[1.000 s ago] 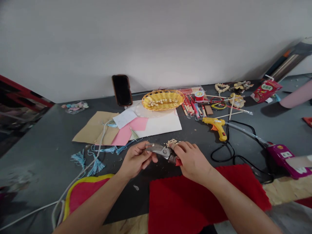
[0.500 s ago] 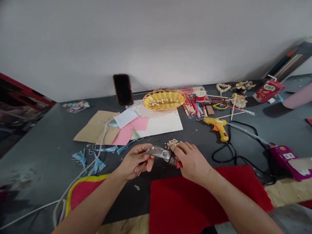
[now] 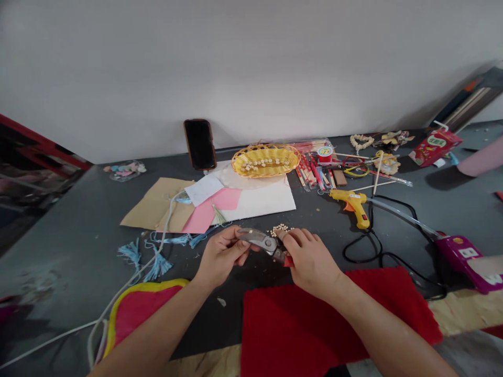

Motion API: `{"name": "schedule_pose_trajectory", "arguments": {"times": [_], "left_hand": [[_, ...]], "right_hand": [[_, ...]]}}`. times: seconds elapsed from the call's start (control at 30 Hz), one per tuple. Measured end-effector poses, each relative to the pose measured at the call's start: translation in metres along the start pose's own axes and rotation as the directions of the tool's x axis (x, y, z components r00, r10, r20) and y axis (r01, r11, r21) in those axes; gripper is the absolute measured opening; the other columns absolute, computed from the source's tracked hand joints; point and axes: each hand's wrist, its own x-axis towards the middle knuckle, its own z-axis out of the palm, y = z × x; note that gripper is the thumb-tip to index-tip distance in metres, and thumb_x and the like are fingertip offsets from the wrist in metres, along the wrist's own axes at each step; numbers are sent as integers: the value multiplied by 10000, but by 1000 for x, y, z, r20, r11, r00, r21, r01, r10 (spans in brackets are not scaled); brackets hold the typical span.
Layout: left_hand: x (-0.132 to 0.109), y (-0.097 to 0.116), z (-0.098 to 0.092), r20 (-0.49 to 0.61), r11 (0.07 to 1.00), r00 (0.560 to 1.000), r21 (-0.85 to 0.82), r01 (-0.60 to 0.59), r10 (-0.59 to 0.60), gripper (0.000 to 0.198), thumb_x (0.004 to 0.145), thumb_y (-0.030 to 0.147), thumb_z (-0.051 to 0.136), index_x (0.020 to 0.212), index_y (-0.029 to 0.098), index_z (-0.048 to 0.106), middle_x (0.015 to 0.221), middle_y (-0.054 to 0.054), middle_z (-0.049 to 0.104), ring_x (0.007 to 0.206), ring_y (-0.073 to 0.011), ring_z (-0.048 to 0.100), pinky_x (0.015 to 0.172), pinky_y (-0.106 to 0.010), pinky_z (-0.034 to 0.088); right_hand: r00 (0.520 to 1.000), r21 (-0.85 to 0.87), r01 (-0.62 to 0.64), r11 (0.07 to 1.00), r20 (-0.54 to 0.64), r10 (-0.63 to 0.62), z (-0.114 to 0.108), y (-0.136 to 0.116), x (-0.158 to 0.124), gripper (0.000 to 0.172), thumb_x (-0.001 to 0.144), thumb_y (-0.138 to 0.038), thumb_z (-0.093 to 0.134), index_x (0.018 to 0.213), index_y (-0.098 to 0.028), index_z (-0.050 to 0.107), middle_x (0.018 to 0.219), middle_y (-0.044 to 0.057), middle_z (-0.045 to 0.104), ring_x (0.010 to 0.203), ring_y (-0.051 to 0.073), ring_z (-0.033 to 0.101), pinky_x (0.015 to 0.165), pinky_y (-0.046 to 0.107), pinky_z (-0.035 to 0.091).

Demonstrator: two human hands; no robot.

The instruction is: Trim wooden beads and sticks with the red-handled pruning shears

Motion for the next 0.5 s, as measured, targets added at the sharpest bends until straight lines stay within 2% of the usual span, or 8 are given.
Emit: {"name": "schedule_pose_trajectory", "arguments": {"times": [0.07,0.27,0.5], "left_hand": [[-1,1,0,25,1000,1000,-13,0,0,280,776,385,706,733,140,575,655,-47,713,369,-43,424,387,-189,303],[1,0,-3,151,976,985,-189,110,-82,301,754,368,728,692,150,530,582,-53,702,311,-18,330,344,-172,207],[1,1,-3,170,964,981,-230,130,-92,286,753,379,742,728,127,609,566,-46,691,308,-7,311,334,-164,180]], "right_hand": [[1000,-4,8,1000,6,-8,0,0,0,581,770,-41,446,1340,-148,441,1219,141,554,1101,282,490,901,448,458],[999,19,31,999,25,-32,0,0,-1,585,758,-27,437,1331,-147,454,1198,144,569,1108,277,500,899,446,462],[999,-12,-9,1000,36,10,1,-6,-4,507,772,-35,432,1258,-160,506,1115,123,607,981,250,599,826,380,516]]}}
